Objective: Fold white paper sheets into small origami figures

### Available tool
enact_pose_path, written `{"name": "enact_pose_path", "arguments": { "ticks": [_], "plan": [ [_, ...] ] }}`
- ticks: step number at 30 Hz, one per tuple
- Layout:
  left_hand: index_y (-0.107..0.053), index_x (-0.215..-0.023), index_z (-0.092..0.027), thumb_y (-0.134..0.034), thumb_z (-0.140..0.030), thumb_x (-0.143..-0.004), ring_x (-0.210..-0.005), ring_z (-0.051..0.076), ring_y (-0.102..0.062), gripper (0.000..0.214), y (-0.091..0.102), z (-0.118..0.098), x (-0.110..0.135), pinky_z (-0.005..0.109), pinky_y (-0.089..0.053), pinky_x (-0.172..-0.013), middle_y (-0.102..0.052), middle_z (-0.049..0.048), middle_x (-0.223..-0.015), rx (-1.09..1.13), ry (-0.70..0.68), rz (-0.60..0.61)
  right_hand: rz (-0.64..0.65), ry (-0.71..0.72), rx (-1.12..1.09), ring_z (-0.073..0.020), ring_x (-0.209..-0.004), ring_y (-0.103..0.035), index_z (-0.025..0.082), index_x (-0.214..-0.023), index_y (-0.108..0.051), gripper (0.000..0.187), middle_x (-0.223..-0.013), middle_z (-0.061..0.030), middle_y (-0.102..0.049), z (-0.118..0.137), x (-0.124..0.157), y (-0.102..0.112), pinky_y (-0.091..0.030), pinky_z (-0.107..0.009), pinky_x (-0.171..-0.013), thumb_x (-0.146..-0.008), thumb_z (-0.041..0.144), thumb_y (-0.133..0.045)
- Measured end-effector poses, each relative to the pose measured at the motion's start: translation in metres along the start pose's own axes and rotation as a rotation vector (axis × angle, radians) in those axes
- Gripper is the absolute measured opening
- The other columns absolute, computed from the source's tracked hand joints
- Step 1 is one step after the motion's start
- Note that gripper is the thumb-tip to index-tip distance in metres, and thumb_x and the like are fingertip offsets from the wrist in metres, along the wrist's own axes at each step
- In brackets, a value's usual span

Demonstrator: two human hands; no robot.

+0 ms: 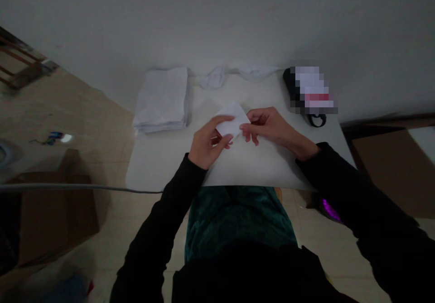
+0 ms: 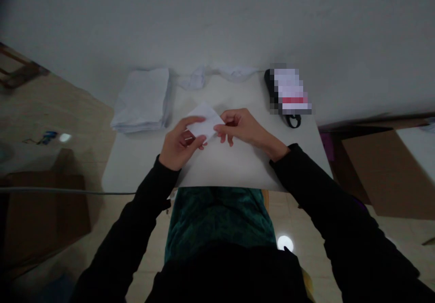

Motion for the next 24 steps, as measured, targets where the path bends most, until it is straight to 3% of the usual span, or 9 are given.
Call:
{"name": "enact_pose_path", "arguments": {
  "ticks": [2, 5, 7, 10, 12, 15, 18, 21, 24],
  "plan": [
    [-0.068, -0.112, -0.020, -0.070, -0.035, -0.085, -0.068, 0.009, -0.068, 0.031, -0.003, 0.007, 0.013, 0.022, -0.062, -0.063, -0.067, 0.0060, -0.108, -0.033, 0.035, -0.009, 0.005, -0.029, -0.062, -0.0154, -0.059, -0.070, 0.016, -0.082, -0.065, 0.034, -0.069, -0.0033, -0.072, -0.007, -0.001, -0.005, -0.058, -0.024, -0.048, -0.072, 0.043, -0.083],
    [-0.070, -0.113, -0.020, -0.070, -0.039, -0.086, -0.065, 0.010, -0.066, 0.033, -0.004, 0.011, 0.026, 0.024, -0.061, -0.063, -0.068, 0.0053, -0.100, -0.109, 0.050, -0.050, -0.045, -0.054, -0.123, -0.0187, -0.059, -0.073, 0.018, -0.105, -0.059, 0.050, -0.064, 0.0015, -0.070, -0.014, 0.000, -0.011, -0.062, -0.029, -0.054, -0.069, 0.040, -0.085],
    [-0.070, -0.113, -0.022, -0.072, -0.039, -0.085, -0.081, 0.014, -0.068, 0.032, -0.002, 0.008, 0.032, 0.029, -0.061, -0.071, -0.068, 0.0071, -0.108, -0.255, -0.020, -0.082, -0.025, -0.077, -0.120, -0.0184, -0.053, -0.070, 0.022, -0.113, -0.049, 0.057, -0.059, 0.0060, -0.067, -0.017, 0.004, -0.016, -0.060, -0.029, -0.050, -0.071, 0.041, -0.084],
    [-0.073, -0.106, -0.025, -0.079, -0.044, -0.077, -0.117, 0.026, -0.056, 0.035, 0.007, 0.001, 0.043, 0.041, -0.057, -0.089, -0.053, 0.0114, -0.139, -0.566, -0.153, -0.163, 0.045, -0.080, -0.036, -0.0123, -0.042, -0.060, 0.025, -0.103, -0.043, 0.041, -0.059, 0.0085, -0.063, -0.019, 0.011, -0.024, -0.047, -0.022, -0.040, -0.082, 0.043, -0.073],
    [-0.074, -0.105, -0.025, -0.082, -0.048, -0.072, -0.125, 0.031, -0.048, 0.040, 0.011, 0.001, 0.051, 0.048, -0.050, -0.097, -0.043, 0.0122, -0.150, -0.714, -0.211, -0.150, 0.068, -0.014, 0.143, -0.0089, -0.044, -0.055, 0.024, -0.092, -0.046, 0.025, -0.063, 0.0068, -0.061, -0.018, 0.016, -0.027, -0.042, -0.021, -0.043, -0.088, 0.038, -0.066],
    [-0.069, -0.114, -0.024, -0.075, -0.047, -0.080, -0.120, 0.028, -0.053, 0.042, 0.010, 0.005, 0.059, 0.047, -0.046, -0.099, -0.058, 0.0125, -0.139, -0.799, -0.307, 0.014, 0.077, 0.131, 0.572, -0.0121, -0.060, -0.057, 0.021, -0.089, -0.058, 0.011, -0.071, 0.0018, -0.060, -0.012, 0.021, -0.031, -0.045, -0.027, -0.058, -0.090, 0.030, -0.063],
    [-0.064, -0.121, -0.020, -0.066, -0.042, -0.089, -0.111, 0.024, -0.060, 0.038, 0.009, 0.009, 0.062, 0.040, -0.046, -0.093, -0.069, 0.0099, -0.123, -0.812, -0.328, 0.121, 0.099, 0.279, 0.862, -0.0225, -0.091, -0.060, 0.021, -0.100, -0.066, 0.021, -0.095, -0.0069, -0.063, -0.008, 0.024, -0.031, -0.049, -0.037, -0.079, -0.086, 0.036, -0.070],
    [-0.064, -0.120, -0.018, -0.063, -0.040, -0.092, -0.105, 0.023, -0.061, 0.036, 0.009, 0.009, 0.058, 0.038, -0.047, -0.087, -0.070, 0.0096, -0.120, -0.863, -0.323, 0.108, 0.125, 0.418, 0.902, -0.0266, -0.107, -0.054, 0.023, -0.108, -0.068, 0.038, -0.121, -0.0115, -0.058, -0.007, 0.023, -0.026, -0.047, -0.044, -0.093, -0.079, 0.046, -0.078],
    [-0.065, -0.118, -0.017, -0.062, -0.038, -0.093, -0.100, 0.023, -0.060, 0.033, 0.008, 0.006, 0.055, 0.037, -0.047, -0.083, -0.071, 0.0094, -0.116, -0.908, -0.366, 0.090, 0.193, 0.459, 0.837, -0.0240, -0.102, -0.056, 0.025, -0.111, -0.070, 0.031, -0.115, -0.0090, -0.063, -0.012, 0.019, -0.020, -0.048, -0.043, -0.091, -0.086, 0.044, -0.071]
  ]
}}
Point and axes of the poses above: each hand's wrist, its own x-axis away from the middle knuckle, its own y-axis out of the back of the hand, z = x × y, the point moved 4 cm from there along -x, towards the middle knuckle
